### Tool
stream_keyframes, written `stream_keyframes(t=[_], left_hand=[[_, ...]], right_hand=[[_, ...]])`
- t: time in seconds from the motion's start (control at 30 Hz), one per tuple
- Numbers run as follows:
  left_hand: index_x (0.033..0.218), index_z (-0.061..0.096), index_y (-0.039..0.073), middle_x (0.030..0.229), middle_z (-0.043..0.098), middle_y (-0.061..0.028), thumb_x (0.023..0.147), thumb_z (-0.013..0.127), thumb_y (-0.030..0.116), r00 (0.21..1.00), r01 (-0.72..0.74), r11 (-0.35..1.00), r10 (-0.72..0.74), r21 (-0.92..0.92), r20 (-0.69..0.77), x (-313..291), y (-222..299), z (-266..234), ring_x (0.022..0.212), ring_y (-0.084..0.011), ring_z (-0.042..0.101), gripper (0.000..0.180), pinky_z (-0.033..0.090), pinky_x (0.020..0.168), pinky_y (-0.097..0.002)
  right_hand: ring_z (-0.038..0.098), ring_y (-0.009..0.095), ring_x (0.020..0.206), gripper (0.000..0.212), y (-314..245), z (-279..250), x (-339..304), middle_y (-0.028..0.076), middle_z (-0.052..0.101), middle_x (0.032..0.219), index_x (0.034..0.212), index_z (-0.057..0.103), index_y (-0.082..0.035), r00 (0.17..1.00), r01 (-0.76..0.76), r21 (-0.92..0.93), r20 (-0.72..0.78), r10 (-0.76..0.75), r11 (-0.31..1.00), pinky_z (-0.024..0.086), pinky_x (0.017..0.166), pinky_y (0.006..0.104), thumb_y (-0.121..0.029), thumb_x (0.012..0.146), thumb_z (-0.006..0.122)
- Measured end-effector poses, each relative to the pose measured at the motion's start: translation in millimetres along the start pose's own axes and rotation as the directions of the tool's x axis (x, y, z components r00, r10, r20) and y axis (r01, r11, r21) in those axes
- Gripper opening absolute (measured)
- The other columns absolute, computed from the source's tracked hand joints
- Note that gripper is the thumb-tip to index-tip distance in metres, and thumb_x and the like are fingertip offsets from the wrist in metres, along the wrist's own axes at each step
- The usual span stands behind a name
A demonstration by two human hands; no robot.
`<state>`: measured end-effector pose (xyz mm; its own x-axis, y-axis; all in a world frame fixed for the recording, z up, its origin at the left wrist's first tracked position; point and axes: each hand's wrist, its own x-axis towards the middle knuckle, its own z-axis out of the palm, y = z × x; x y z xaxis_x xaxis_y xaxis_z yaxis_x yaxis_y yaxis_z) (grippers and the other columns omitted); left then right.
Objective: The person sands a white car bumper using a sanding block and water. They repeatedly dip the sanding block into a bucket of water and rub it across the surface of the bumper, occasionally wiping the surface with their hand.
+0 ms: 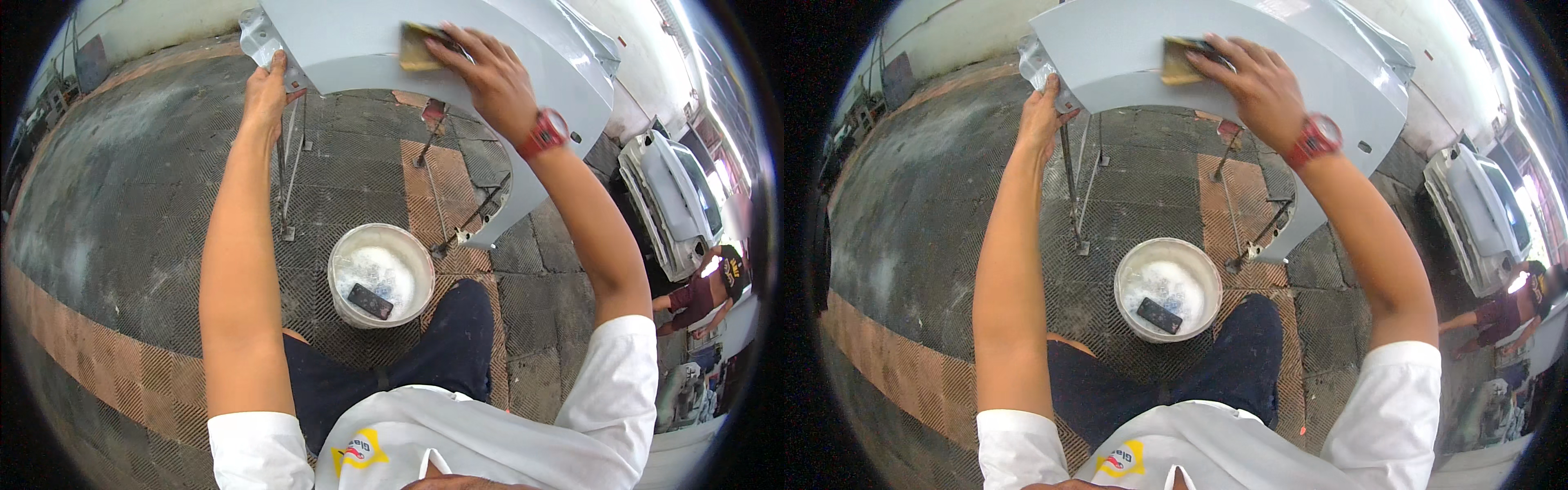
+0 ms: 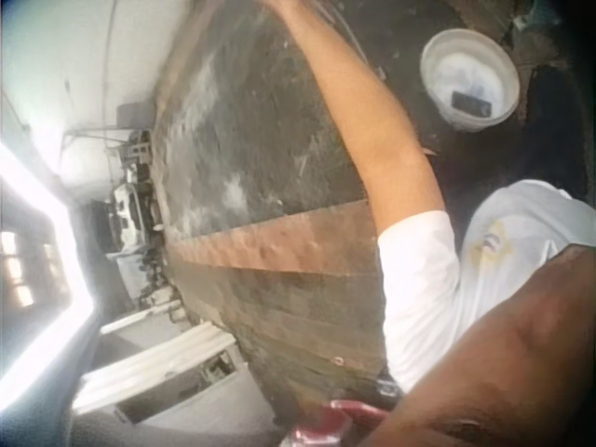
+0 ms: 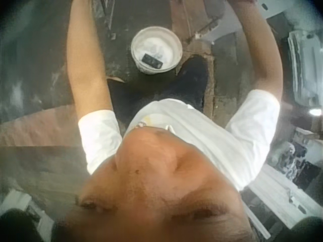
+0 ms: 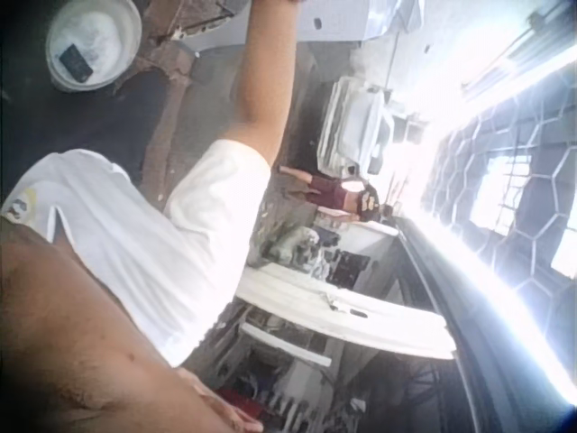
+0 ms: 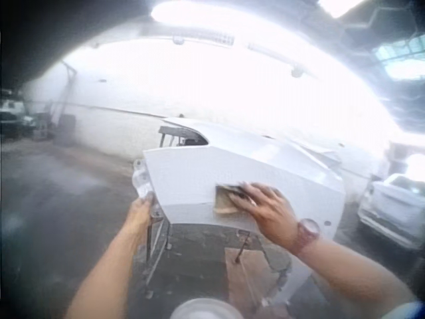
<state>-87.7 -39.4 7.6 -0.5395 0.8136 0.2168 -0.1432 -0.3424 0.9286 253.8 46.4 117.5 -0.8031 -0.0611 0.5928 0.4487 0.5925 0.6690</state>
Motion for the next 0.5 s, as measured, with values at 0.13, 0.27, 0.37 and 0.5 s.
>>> stream_keyframes(t=[0.13,0.27,0.37,0.5], left_hand=[[0.147,0.054,-0.004,0.146,0.063,-0.0183,0.118,0.048,0.044,0.999,-0.031,0.999,0.032,0.033,-0.039,-7,10,0,0.131,-0.0305,0.066,0.056,0.062,0.107,-0.0459],[0.143,0.056,-0.004,0.141,0.066,-0.0186,0.118,0.048,0.042,0.998,-0.041,0.998,0.043,0.044,-0.046,-4,7,-13,0.126,-0.0289,0.069,0.054,0.065,0.102,-0.0432],[0.142,0.057,-0.004,0.139,0.066,-0.0179,0.119,0.049,0.042,0.998,-0.05,0.999,0.05,0.012,-0.042,1,1,-4,0.125,-0.028,0.069,0.052,0.066,0.1,-0.0421],[0.141,0.058,-0.004,0.137,0.067,-0.0172,0.119,0.049,0.042,0.997,-0.064,0.998,0.064,-0.006,-0.038,6,-3,-1,0.122,-0.0264,0.07,0.052,0.067,0.098,-0.042]], right_hand=[[0.059,0.033,0.135,0.067,-21,10,68,0.005,0.061,0.153,0.154,0.063,-0.034,0.996,-0.077,0.045,-0.044,0.079,0.996,0.05,0.114,0.0499,-0.005,0.093,0.068],[0.058,0.033,0.137,0.075,-23,9,17,0.004,0.056,0.158,0.158,0.058,-0.035,0.999,0.035,0.031,0.017,-0.036,0.999,0.051,0.113,0.0485,-0.01,0.09,0.075],[0.058,0.032,0.137,0.077,-20,4,-3,0.004,0.056,0.158,0.159,0.058,-0.036,0.998,0.035,0.043,0.046,-0.037,0.998,0.051,0.113,0.0492,-0.012,0.088,0.078],[0.06,0.031,0.133,0.072,-18,19,77,0.005,0.06,0.153,0.157,0.059,-0.035,0.997,-0.014,0.015,-0.073,0.015,1.0,0.053,0.104,0.0485,-0.006,0.092,0.072]])
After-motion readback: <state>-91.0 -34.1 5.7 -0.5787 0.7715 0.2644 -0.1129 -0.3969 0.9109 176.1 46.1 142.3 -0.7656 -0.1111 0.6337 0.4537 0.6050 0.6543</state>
